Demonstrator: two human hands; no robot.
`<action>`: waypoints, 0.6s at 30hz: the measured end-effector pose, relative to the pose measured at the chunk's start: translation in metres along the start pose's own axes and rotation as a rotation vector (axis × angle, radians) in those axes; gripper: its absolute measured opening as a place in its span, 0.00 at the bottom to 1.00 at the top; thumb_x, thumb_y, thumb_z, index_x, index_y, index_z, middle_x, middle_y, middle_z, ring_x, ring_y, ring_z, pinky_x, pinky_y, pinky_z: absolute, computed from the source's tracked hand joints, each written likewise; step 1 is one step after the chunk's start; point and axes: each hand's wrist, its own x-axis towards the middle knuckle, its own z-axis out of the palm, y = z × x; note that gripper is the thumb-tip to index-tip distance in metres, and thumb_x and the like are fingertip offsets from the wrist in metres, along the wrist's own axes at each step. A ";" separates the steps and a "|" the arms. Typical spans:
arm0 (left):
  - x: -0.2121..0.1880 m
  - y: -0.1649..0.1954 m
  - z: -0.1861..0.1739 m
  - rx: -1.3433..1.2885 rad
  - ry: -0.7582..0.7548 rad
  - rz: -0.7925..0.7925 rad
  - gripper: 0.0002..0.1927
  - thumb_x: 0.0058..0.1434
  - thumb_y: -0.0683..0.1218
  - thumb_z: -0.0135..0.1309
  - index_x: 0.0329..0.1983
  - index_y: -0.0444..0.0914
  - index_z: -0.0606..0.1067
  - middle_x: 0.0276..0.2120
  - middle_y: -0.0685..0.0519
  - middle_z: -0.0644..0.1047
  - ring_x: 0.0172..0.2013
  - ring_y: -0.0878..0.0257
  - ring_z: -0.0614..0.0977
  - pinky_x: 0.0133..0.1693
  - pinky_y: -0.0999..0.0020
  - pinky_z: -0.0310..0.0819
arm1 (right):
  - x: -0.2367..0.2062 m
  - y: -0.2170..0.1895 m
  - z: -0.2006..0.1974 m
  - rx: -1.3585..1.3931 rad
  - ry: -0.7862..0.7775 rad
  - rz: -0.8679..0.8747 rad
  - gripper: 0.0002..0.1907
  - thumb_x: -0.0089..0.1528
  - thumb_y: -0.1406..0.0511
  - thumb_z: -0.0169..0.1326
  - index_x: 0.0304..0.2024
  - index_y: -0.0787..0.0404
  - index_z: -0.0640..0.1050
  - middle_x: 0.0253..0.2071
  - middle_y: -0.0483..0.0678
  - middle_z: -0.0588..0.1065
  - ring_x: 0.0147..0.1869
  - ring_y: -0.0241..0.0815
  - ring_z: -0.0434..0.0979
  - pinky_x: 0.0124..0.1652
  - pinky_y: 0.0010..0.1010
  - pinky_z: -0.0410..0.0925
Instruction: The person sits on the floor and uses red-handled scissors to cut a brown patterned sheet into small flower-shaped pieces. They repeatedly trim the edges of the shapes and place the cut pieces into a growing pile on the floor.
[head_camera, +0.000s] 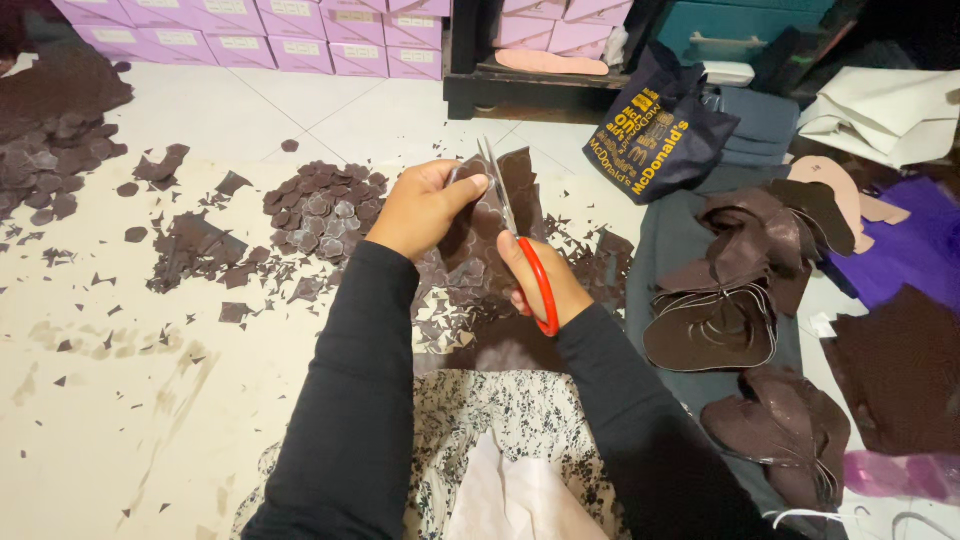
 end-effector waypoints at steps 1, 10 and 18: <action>0.000 0.000 0.000 0.009 0.008 -0.005 0.10 0.66 0.47 0.57 0.34 0.35 0.79 0.24 0.61 0.76 0.24 0.74 0.72 0.27 0.74 0.66 | 0.000 -0.001 0.000 -0.011 -0.001 0.014 0.28 0.65 0.41 0.47 0.31 0.58 0.69 0.17 0.39 0.62 0.16 0.30 0.62 0.17 0.24 0.58; -0.001 0.005 0.001 -0.029 0.004 0.004 0.09 0.65 0.47 0.56 0.37 0.36 0.80 0.25 0.60 0.79 0.25 0.74 0.76 0.28 0.75 0.70 | -0.003 -0.007 0.003 0.031 0.010 0.012 0.29 0.65 0.42 0.48 0.27 0.59 0.67 0.14 0.39 0.59 0.14 0.31 0.58 0.16 0.26 0.55; -0.004 0.007 -0.001 -0.029 -0.003 -0.075 0.11 0.65 0.47 0.57 0.30 0.36 0.77 0.21 0.59 0.75 0.20 0.72 0.72 0.24 0.73 0.66 | -0.007 -0.017 0.003 -0.071 0.042 0.034 0.30 0.65 0.42 0.46 0.26 0.60 0.68 0.12 0.40 0.59 0.12 0.31 0.58 0.15 0.26 0.56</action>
